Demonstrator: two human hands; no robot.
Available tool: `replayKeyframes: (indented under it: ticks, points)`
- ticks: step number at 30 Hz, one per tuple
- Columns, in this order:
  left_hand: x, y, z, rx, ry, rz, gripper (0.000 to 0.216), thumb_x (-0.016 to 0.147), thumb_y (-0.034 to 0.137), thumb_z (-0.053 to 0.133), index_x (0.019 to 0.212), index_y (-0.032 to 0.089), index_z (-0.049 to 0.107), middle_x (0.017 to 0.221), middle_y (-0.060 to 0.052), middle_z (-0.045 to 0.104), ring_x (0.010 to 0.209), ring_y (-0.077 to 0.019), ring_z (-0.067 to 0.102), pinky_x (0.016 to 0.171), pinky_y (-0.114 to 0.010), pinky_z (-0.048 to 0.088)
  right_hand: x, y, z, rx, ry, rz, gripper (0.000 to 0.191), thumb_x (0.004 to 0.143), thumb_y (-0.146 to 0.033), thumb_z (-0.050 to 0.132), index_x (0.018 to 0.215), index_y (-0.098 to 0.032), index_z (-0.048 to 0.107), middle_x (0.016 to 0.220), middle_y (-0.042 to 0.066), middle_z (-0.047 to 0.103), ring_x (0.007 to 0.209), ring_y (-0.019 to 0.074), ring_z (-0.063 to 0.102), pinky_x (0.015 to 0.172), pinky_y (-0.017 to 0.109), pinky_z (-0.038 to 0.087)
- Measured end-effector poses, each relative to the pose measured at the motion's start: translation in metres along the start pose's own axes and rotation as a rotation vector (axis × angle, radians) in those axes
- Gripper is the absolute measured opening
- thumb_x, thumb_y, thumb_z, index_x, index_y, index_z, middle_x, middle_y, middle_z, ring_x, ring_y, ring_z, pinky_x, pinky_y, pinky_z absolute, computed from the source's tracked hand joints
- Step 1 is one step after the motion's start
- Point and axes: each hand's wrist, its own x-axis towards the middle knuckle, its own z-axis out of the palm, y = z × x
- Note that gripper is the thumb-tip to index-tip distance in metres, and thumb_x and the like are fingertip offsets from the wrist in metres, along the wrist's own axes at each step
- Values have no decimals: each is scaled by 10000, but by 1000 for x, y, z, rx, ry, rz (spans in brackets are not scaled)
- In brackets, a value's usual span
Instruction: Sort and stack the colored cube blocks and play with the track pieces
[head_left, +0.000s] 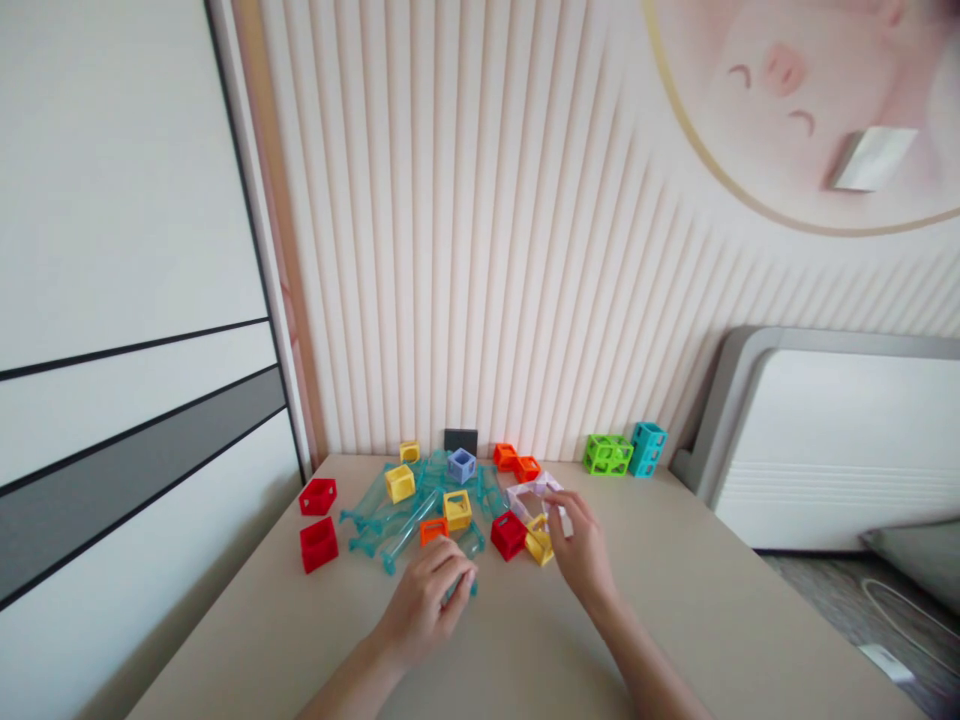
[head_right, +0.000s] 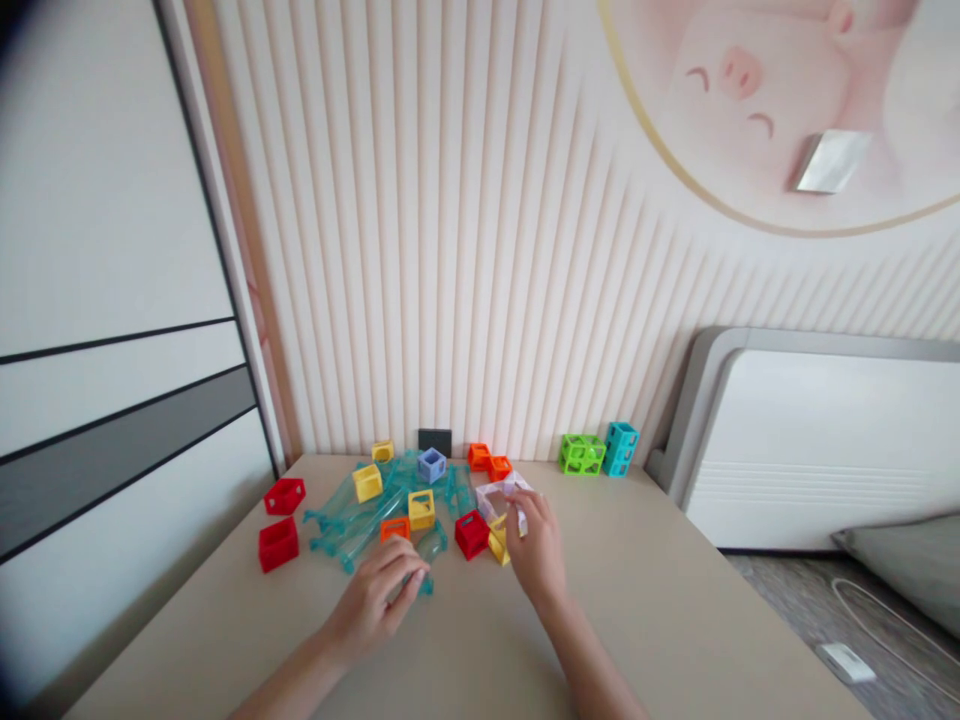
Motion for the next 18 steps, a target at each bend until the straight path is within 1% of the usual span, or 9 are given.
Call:
replayKeyframes:
  ticks: [2,5,8,10,12,16,18]
  points:
    - [0,-1,-1,31,-20,27,182,926,203,573,928,241,751,819,-87,678,827,-225,607,785,-314,435,-14,-10,5,-80,-120,-107,223,922,-240,526,1059,-264,701,1084,96,693,1043,294,627,915,479,513]
    - [-1,-3,1,60,-58,55,189,933,195,556,909,232,740,811,-86,676,814,-220,606,770,-312,438,-26,-6,6,-207,-255,-196,364,884,-210,561,1227,-284,659,1209,103,663,1124,313,600,941,488,513]
    - [-2,-3,4,80,-83,86,181,931,186,557,894,222,729,808,-85,674,812,-214,606,767,-307,441,-30,3,8,-287,-345,-250,542,826,-158,566,1355,-279,580,1316,108,622,1214,322,551,994,487,487]
    - [-2,-2,6,85,-84,114,168,926,176,566,887,219,723,801,-81,672,809,-207,608,763,-299,444,-30,5,11,-316,-372,-263,599,788,-112,553,1368,-266,565,1322,107,620,1231,316,537,1019,479,469]
    - [-2,-2,7,105,-84,143,163,926,170,565,877,215,713,789,-71,667,798,-196,609,750,-289,449,-29,5,13,-339,-388,-257,558,784,-99,553,1318,-255,597,1266,111,643,1196,311,551,1007,467,475]
    - [-2,-1,10,190,-77,185,201,949,174,504,840,192,673,766,-51,645,768,-176,592,720,-277,464,-28,1,13,-358,-419,-229,319,890,-175,548,1181,-244,660,1087,110,659,1034,281,607,907,410,524]
    - [-2,-2,11,220,-78,189,214,955,175,483,830,184,657,765,-46,640,762,-170,584,714,-274,471,-27,-2,12,-355,-435,-219,269,928,-194,520,1152,-233,664,1028,103,643,972,257,619,871,375,532]
